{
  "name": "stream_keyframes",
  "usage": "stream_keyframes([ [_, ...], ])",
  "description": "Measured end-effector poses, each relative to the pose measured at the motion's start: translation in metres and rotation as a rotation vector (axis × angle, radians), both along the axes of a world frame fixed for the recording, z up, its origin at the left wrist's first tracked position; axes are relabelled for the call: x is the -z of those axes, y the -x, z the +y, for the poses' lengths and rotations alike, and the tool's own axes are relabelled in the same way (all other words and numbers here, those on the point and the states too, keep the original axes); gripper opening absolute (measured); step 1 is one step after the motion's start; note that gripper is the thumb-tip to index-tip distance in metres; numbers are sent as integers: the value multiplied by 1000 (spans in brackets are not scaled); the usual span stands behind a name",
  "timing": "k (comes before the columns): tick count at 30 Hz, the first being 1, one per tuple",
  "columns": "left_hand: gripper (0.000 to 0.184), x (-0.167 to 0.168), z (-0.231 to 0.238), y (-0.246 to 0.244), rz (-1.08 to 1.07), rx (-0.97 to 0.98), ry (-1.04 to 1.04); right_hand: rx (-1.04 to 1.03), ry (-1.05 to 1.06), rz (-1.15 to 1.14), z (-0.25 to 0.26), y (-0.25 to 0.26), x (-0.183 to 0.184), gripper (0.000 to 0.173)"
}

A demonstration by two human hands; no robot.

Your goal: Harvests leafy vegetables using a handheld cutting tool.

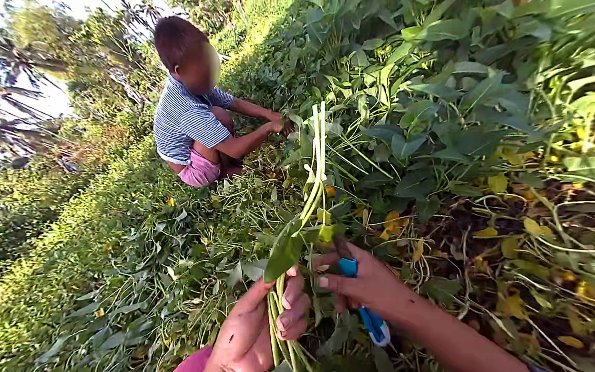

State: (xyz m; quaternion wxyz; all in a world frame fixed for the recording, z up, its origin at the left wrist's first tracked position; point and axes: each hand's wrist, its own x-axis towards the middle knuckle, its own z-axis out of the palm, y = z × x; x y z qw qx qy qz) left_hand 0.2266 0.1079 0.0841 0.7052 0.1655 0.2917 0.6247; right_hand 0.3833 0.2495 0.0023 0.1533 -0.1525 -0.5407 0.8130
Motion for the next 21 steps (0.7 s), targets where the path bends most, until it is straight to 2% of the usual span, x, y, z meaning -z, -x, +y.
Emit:
stream_keyframes([
  [1,25,1,0,-2,10,-9,7,-77,-2,-10,-8,8,4,59],
  [4,28,-11,-9,17,56,-44,7,-179,-86,-64,-28,11,29,58],
  [8,31,-46,-36,68,135,-128,-8,-242,-188,-185,-27,-5,61,42],
  [11,29,-64,-55,94,227,-185,-74,-201,-198,-249,-21,-18,73,32],
  [14,30,-69,-63,97,386,-307,-98,48,-75,-223,-12,-32,73,27],
  [16,43,-58,-56,74,637,-514,39,247,-29,-175,-8,-32,61,25],
  [18,47,-30,-32,34,885,-737,258,321,-86,-140,-13,-26,43,24],
  [19,45,-12,-20,13,945,-795,355,311,-149,-126,-18,-22,36,24],
  [21,44,21,-5,-22,920,-746,484,229,-331,-92,-28,-17,28,27],
])
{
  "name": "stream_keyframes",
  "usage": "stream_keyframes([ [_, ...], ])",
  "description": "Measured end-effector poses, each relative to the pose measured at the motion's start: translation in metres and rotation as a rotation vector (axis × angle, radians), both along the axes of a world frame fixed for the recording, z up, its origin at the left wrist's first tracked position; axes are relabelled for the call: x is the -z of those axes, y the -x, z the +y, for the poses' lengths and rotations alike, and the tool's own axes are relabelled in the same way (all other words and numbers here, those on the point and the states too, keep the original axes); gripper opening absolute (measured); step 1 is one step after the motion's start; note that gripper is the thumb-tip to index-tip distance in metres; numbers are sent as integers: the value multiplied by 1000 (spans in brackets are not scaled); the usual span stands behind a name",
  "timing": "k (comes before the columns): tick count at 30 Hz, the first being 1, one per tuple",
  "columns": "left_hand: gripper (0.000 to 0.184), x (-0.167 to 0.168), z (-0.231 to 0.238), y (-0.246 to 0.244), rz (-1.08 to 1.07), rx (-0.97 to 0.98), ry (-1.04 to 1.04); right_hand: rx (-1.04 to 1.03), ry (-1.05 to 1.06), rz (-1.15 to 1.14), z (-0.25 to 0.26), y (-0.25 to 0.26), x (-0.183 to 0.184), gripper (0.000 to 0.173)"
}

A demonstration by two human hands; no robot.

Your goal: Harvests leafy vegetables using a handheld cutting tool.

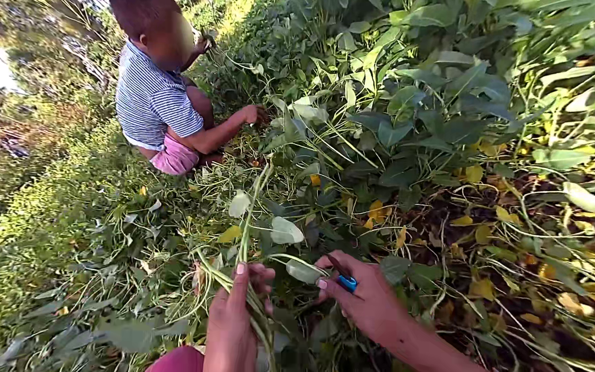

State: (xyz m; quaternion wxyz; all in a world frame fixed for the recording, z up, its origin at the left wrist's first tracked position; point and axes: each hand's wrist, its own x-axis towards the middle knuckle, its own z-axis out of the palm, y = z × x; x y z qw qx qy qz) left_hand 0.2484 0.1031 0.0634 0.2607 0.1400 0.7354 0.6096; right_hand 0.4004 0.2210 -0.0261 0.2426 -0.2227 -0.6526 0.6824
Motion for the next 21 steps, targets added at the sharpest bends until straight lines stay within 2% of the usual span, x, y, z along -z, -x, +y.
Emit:
stream_keyframes([
  [2,50,21,8,-23,-203,31,24,-124,-177,26,-8,1,5,29],
  [4,50,27,8,-26,-393,77,-7,-241,-301,79,-9,-3,13,30],
  [6,38,28,5,-18,-446,72,-78,-307,-215,117,-2,-12,13,31],
  [7,37,25,3,-11,-437,55,-124,-241,-103,112,5,-19,12,29],
  [8,38,18,0,-1,-412,32,-175,-86,31,91,15,-27,15,26],
  [10,42,-6,-6,21,-298,-9,-234,349,293,-9,43,-42,36,23],
  [11,44,-19,-10,33,-219,2,-256,511,395,-110,60,-51,56,25],
  [12,45,-32,-13,44,-131,32,-278,583,475,-227,77,-61,78,31],
  [14,38,-57,-13,61,99,126,-265,522,621,-370,95,-79,111,41],
  [16,24,-72,-1,62,349,185,-210,412,761,-382,96,-84,121,36],
  [19,10,-63,36,37,621,290,-82,365,821,-235,96,-81,103,28],
  [21,9,-37,68,12,697,387,6,353,796,-141,102,-77,91,26],
])
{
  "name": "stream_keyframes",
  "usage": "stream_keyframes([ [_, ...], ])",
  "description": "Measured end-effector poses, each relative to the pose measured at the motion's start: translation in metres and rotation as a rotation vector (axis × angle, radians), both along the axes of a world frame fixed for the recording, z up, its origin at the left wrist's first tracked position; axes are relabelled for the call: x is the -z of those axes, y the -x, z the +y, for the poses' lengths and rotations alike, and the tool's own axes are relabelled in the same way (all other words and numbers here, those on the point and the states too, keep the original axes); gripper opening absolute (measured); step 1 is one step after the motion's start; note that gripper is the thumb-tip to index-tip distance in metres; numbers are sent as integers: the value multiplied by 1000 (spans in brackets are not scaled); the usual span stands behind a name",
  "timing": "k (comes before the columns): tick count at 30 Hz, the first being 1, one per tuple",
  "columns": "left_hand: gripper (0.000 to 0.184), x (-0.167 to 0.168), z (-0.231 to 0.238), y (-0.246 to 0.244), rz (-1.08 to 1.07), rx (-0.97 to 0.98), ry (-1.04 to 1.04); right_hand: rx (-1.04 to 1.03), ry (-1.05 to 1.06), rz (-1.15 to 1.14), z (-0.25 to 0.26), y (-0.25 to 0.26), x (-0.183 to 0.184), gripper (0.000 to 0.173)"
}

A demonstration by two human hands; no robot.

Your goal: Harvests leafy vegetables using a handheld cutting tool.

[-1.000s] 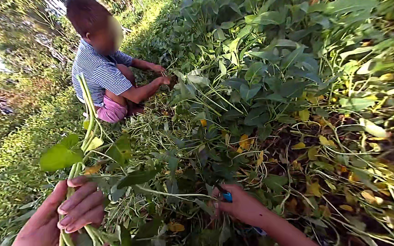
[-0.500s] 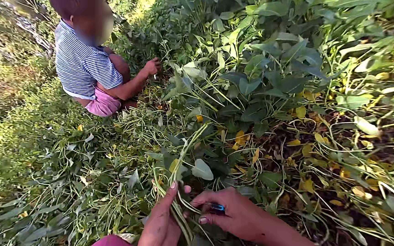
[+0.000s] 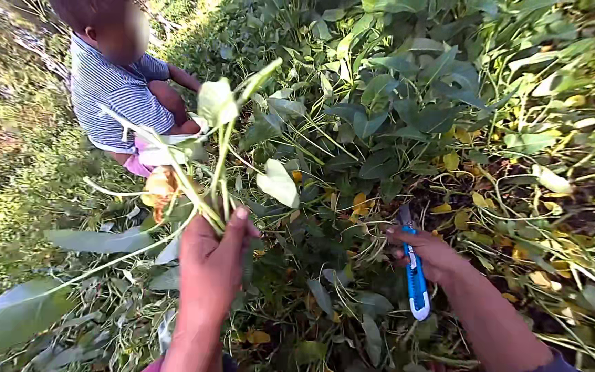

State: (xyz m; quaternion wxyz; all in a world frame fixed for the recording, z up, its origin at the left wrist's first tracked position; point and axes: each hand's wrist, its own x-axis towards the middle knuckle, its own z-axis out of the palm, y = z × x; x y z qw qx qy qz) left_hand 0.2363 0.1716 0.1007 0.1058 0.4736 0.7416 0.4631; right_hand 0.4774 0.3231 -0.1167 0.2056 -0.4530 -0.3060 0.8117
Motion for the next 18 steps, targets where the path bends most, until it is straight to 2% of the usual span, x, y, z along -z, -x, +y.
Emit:
stream_keyframes([
  [6,30,115,83,-54,35,101,530,87,-33,9,-2,28,-14,19],
  [9,42,146,92,-60,-47,234,767,114,-73,21,-16,36,-13,18],
  [11,46,147,89,-60,-47,253,867,63,-129,27,-21,33,-13,23],
  [14,36,141,86,-49,84,178,879,18,-157,28,-19,21,-10,31],
  [18,30,127,92,-20,107,102,820,272,-22,-54,-10,3,7,59],
])
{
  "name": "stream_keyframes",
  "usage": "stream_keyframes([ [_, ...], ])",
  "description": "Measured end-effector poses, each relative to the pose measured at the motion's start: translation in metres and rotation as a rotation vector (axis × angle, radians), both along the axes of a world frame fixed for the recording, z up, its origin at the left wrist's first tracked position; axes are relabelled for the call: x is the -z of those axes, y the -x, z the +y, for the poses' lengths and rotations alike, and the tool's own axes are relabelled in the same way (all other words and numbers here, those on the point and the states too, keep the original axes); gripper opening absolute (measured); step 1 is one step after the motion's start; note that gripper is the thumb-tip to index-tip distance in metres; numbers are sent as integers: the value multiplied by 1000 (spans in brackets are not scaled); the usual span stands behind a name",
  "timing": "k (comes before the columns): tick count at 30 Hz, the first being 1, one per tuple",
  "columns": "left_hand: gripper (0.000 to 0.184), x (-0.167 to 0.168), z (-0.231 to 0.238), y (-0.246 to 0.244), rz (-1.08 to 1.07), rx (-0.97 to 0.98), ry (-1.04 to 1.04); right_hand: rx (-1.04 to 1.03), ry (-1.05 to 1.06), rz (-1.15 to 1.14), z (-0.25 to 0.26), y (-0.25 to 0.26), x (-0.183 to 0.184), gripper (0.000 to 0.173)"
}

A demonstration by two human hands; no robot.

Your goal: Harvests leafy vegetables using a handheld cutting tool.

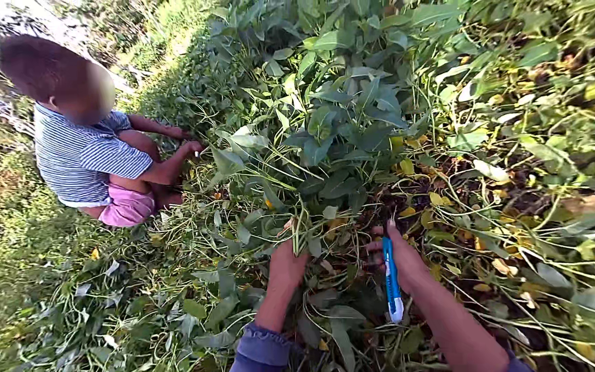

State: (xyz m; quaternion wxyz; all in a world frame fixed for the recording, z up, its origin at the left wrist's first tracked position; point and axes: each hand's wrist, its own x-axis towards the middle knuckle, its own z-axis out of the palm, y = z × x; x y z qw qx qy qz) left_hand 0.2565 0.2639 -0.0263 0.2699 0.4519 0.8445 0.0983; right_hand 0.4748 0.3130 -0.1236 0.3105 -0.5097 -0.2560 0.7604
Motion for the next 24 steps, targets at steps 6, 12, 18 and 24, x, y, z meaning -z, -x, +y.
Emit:
stream_keyframes([
  [6,23,-22,-2,-4,-296,-67,-10,-153,74,4,18,19,5,53],
  [12,25,-31,-1,-9,-349,-56,47,-670,-276,-416,26,47,24,53],
  [18,27,-68,-39,67,-659,-319,-292,-240,-76,-197,0,19,20,51],
  [24,44,-135,-107,136,-666,-449,-821,-28,242,117,-3,25,41,33],
])
